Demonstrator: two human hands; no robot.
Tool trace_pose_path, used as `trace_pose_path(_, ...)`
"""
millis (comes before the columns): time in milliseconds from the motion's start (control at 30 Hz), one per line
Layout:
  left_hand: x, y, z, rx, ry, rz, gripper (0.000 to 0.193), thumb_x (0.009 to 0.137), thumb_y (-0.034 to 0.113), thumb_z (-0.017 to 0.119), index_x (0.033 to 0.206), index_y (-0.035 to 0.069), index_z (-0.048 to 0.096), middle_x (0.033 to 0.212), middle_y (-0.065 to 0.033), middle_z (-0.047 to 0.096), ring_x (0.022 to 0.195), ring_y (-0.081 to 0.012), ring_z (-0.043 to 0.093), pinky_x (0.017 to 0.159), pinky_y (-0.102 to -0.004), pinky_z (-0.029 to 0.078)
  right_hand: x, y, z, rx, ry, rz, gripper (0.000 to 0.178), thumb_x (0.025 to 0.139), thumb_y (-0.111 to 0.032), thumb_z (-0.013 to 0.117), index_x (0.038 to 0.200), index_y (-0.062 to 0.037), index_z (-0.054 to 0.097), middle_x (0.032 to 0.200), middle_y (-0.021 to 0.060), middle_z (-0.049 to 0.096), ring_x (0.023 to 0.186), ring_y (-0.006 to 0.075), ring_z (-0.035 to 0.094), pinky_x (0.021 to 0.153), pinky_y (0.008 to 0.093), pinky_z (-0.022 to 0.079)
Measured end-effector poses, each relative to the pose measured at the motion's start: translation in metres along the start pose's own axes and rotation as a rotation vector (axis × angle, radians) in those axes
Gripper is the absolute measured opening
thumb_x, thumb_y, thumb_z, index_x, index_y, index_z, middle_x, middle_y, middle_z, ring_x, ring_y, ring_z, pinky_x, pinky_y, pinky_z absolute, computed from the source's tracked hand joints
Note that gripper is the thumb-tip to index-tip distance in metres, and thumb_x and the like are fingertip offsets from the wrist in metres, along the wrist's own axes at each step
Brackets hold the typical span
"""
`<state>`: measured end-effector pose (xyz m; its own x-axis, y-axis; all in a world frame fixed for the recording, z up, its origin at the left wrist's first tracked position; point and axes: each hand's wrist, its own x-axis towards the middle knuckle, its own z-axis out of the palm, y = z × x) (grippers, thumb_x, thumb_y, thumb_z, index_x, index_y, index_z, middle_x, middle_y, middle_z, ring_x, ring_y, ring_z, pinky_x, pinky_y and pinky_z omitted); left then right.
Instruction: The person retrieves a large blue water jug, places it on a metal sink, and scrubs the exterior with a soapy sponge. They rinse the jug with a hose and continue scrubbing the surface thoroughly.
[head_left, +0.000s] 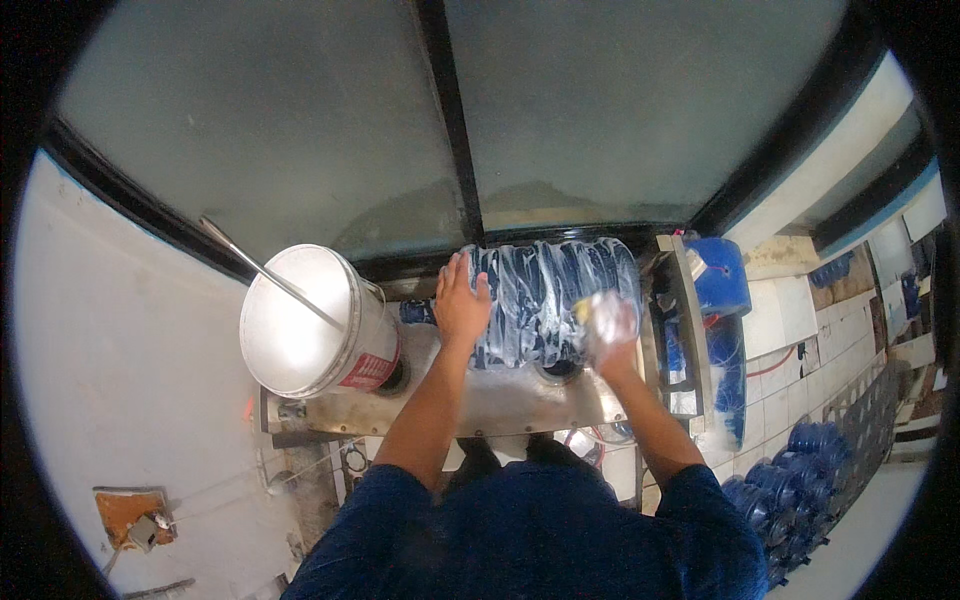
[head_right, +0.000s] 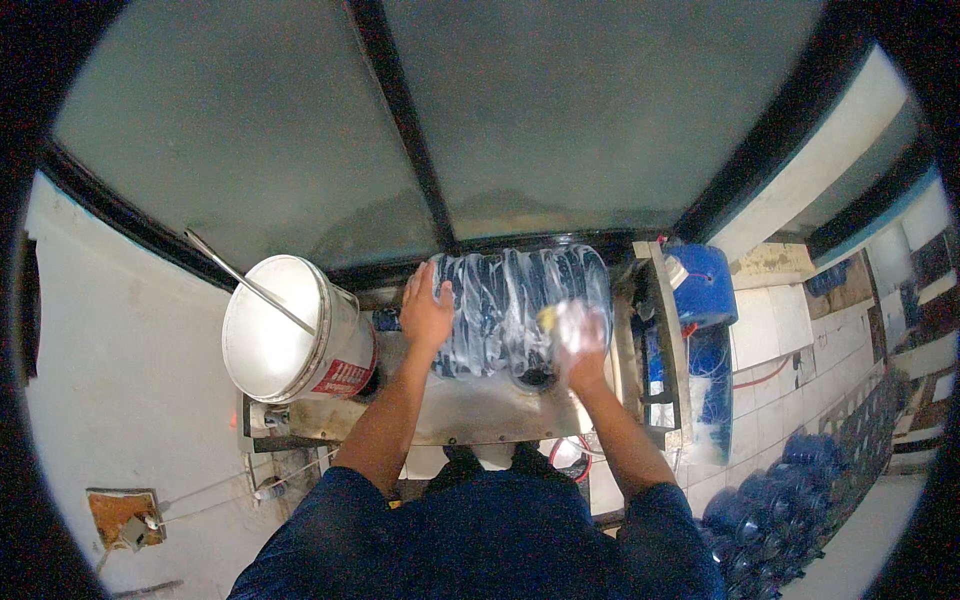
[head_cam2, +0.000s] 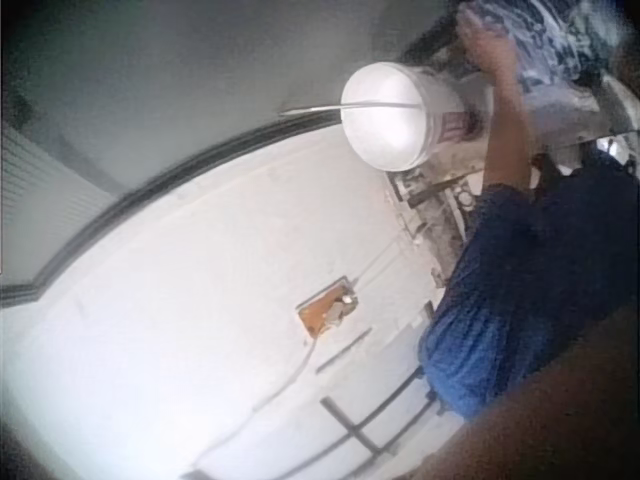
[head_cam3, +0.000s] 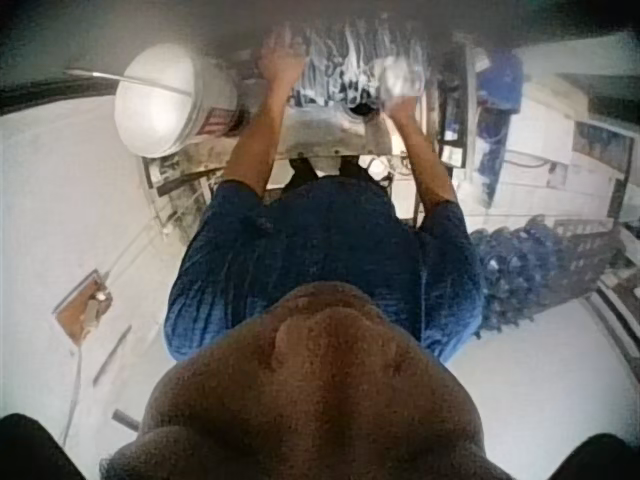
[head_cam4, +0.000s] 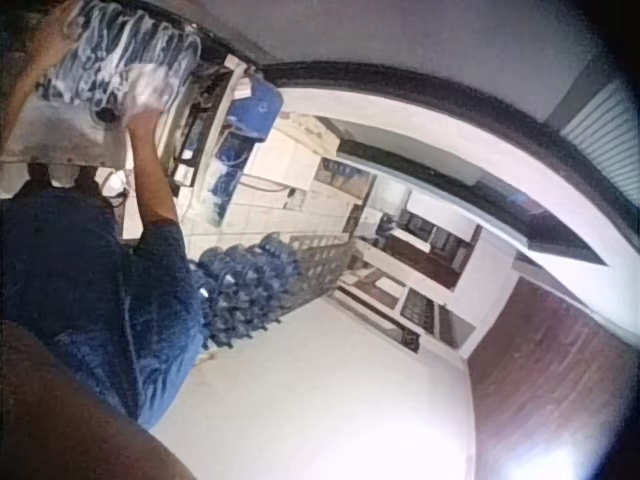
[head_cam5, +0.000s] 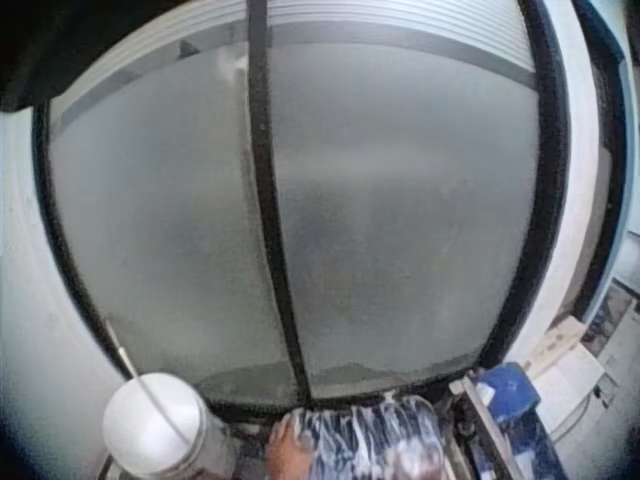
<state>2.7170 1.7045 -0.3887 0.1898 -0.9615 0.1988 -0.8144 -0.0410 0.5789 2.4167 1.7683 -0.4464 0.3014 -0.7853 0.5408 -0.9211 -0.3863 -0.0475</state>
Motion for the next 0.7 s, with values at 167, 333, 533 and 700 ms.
trace_pose_path(167, -0.004, -0.003, 0.001, 0.013, 0.039, 0.036, 0.054, 0.100, 0.034, 0.055, 0.147, 0.009, 0.049, 0.153, -0.0154, 0.048, 0.140, -0.0388, 0.044, 0.115, -0.0468, 0.037, 0.120, 0.052, -0.006, 0.238, -0.154, 0.552, 0.041, 0.091, -0.015, 0.053, 0.129, -0.0006, 0.062, 0.131, 0.0226, 0.063, 0.124, 0.0402, 0.057, 0.107, 0.0450, 0.045)
trace_pose_path(333, 0.004, -0.003, 0.009, -0.008, 0.045, 0.010, 0.052, 0.100, 0.035, 0.055, 0.146, 0.011, 0.050, 0.153, -0.0151, 0.048, 0.138, -0.0389, 0.046, 0.113, -0.0481, 0.039, 0.159, 0.085, 0.020, 0.182, -0.395, 0.679, 0.037, 0.094, -0.033, 0.059, 0.102, 0.0027, 0.069, 0.109, 0.0310, 0.068, 0.104, 0.0474, 0.066, 0.091, 0.0511, 0.053)
trace_pose_path(533, 0.013, 0.003, 0.005, 0.042, 0.038, -0.037, 0.052, 0.100, 0.035, 0.054, 0.146, 0.011, 0.052, 0.149, -0.0167, 0.052, 0.133, -0.0406, 0.052, 0.109, -0.0495, 0.043, 0.035, -0.006, -0.004, -0.015, 0.334, 0.436, 0.055, 0.092, -0.022, 0.066, 0.136, 0.0083, 0.053, 0.133, 0.0301, 0.058, 0.124, 0.0472, 0.055, 0.108, 0.0494, 0.044)
trace_pose_path(700, 0.029, -0.004, 0.015, 0.060, 0.026, 0.035, 0.053, 0.099, 0.035, 0.054, 0.145, 0.009, 0.052, 0.147, -0.0186, 0.054, 0.127, -0.0426, 0.056, 0.106, -0.0504, 0.045, -0.090, 0.001, 0.085, 1.109, 0.609, 1.269, 0.063, 0.097, -0.037, 0.061, 0.145, 0.0002, 0.045, 0.134, 0.0203, 0.057, 0.118, 0.0328, 0.057, 0.102, 0.0482, 0.045)
